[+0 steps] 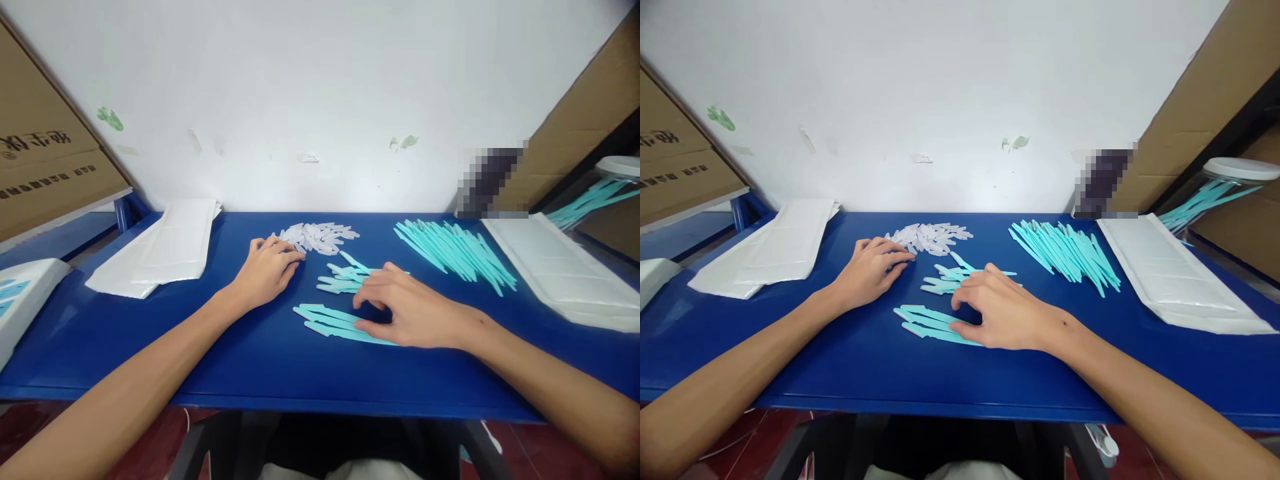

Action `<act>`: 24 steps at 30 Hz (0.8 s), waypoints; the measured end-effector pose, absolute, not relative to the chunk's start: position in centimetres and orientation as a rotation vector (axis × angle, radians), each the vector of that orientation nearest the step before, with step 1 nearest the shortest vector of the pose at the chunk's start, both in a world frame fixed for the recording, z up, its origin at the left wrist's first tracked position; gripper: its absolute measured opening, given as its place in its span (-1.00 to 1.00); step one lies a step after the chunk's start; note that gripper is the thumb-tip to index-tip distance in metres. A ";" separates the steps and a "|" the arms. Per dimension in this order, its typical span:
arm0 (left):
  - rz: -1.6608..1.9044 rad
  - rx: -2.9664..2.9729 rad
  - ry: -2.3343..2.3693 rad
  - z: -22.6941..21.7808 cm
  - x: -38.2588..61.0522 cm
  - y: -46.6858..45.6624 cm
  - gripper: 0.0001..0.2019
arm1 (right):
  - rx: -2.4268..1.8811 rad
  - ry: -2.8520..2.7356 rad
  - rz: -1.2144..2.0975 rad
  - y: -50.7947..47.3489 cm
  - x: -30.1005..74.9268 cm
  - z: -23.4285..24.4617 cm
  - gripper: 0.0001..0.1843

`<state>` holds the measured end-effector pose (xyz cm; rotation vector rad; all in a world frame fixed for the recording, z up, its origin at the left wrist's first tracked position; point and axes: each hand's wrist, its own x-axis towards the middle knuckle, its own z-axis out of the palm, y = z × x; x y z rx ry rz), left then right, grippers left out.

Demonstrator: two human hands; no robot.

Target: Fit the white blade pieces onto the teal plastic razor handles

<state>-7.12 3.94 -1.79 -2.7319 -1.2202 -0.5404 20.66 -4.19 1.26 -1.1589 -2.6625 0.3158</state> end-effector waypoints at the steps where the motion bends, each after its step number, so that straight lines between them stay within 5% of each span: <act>1: -0.535 -2.766 -1.197 -1.8 -7.0 3.9 -0.70 | -1.180 -2.695 0.358 -4.2 20.6 1.2 -0.72; 13: -0.544 -2.903 -1.123 -1.8 -6.6 3.7 -0.78 | -1.279 -2.705 0.446 -3.9 21.3 1.3 -0.83; 24: -1.027 -2.910 -1.316 -1.9 -6.4 3.6 -0.87 | -1.231 -2.427 0.247 -2.7 22.2 0.4 -0.82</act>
